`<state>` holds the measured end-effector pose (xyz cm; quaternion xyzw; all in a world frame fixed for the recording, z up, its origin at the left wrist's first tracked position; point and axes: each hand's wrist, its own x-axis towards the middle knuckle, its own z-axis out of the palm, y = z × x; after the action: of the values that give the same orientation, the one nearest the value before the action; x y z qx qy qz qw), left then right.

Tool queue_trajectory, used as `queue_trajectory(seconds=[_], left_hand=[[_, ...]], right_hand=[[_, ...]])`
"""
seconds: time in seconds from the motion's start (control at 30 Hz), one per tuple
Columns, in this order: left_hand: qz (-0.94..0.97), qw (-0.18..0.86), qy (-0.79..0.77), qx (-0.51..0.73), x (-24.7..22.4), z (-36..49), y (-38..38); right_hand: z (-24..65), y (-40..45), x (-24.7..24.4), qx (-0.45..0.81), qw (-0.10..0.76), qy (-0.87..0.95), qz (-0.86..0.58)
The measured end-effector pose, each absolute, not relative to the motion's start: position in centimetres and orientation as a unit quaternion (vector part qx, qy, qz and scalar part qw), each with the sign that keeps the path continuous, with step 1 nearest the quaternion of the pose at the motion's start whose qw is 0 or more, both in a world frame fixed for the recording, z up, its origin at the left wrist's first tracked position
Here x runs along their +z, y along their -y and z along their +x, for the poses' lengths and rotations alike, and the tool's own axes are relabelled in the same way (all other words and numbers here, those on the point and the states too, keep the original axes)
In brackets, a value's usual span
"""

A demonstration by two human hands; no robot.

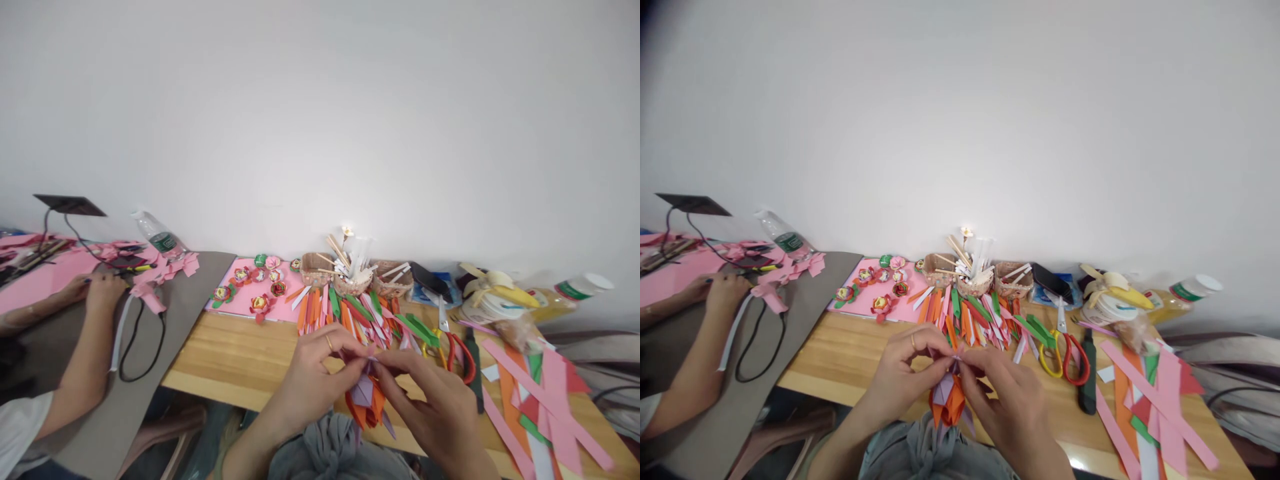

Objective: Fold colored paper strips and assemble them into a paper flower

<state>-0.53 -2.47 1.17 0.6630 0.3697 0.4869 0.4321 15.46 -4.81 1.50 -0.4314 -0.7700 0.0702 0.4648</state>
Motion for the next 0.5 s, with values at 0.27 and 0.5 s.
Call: queue_trajectory(seconds=[0.27,0.5], left_hand=[[0.617,0.458,-0.387,0.51,1.2,-0.5,2.2],[0.55,0.575,-0.403,0.453,1.4,-0.9,2.0]], right_hand=[[15.7,4.5,1.7,0.144,0.448,0.761,-0.447],[15.6,4.2,2.4,0.248,0.439,0.734,-0.456]])
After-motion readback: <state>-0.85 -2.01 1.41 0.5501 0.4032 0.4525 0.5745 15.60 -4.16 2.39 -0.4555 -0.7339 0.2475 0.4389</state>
